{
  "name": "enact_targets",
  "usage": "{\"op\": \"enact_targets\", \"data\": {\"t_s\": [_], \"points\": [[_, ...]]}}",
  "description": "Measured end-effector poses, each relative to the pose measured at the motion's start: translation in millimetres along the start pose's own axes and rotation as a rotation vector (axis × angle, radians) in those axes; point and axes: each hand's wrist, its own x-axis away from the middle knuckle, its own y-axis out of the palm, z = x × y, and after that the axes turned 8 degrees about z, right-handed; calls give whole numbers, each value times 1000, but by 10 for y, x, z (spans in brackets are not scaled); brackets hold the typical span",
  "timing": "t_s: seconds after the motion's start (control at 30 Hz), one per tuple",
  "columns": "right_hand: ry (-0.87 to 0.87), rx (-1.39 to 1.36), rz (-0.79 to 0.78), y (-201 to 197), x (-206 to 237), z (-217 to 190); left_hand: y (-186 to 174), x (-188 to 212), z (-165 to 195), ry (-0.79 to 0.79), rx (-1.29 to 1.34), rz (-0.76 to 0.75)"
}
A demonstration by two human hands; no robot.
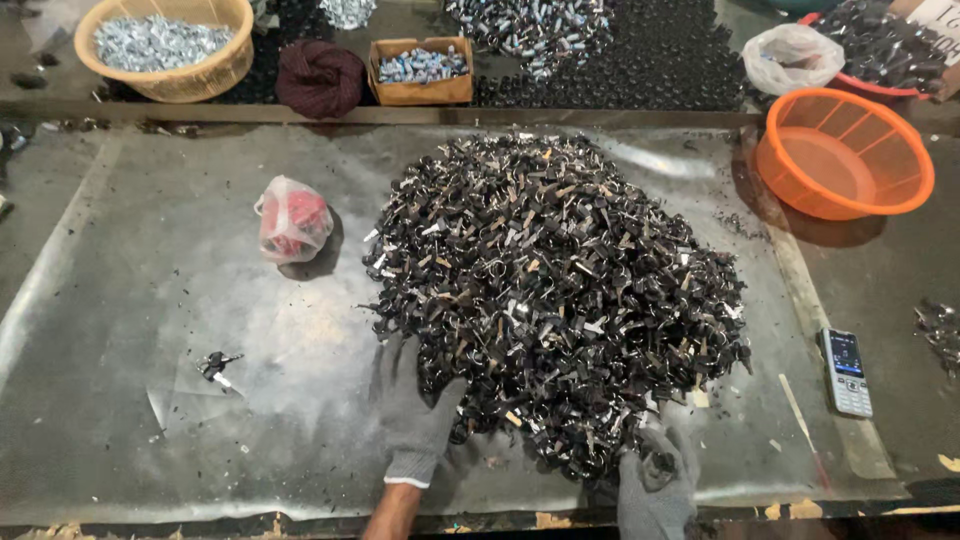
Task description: The person, wearing gray gloves, sits at a workbench in front of a large pile of small black metal parts and repeatedly picks individual pieces from the pile, handles them, and places selected pieces onto the table to the left, gradually forming a small separate group while the main pile remains on the bench.
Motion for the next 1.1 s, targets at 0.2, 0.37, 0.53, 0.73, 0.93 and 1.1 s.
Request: {"op": "enact_targets", "data": {"t_s": [0.2,0.37,0.53,0.73,0.93,1.1], "points": [[-30,-495,72,823,97,44,289,78,459,42,46,-25],[-338,-411,-1,1263,-138,-609,325,58,469,114,43,50],[-740,-53,-96,1545,-490,-1067,270,-64,492,141,48,79],[-1159,-237,-396,990,-816,-841,-76,92,205,138,212,32],[-211,70,-452,-32,136,198,-544,947,85,116,135,-233],[-414,594,-816,180,208,411,-465,1012,213,308,37,-377]]}}
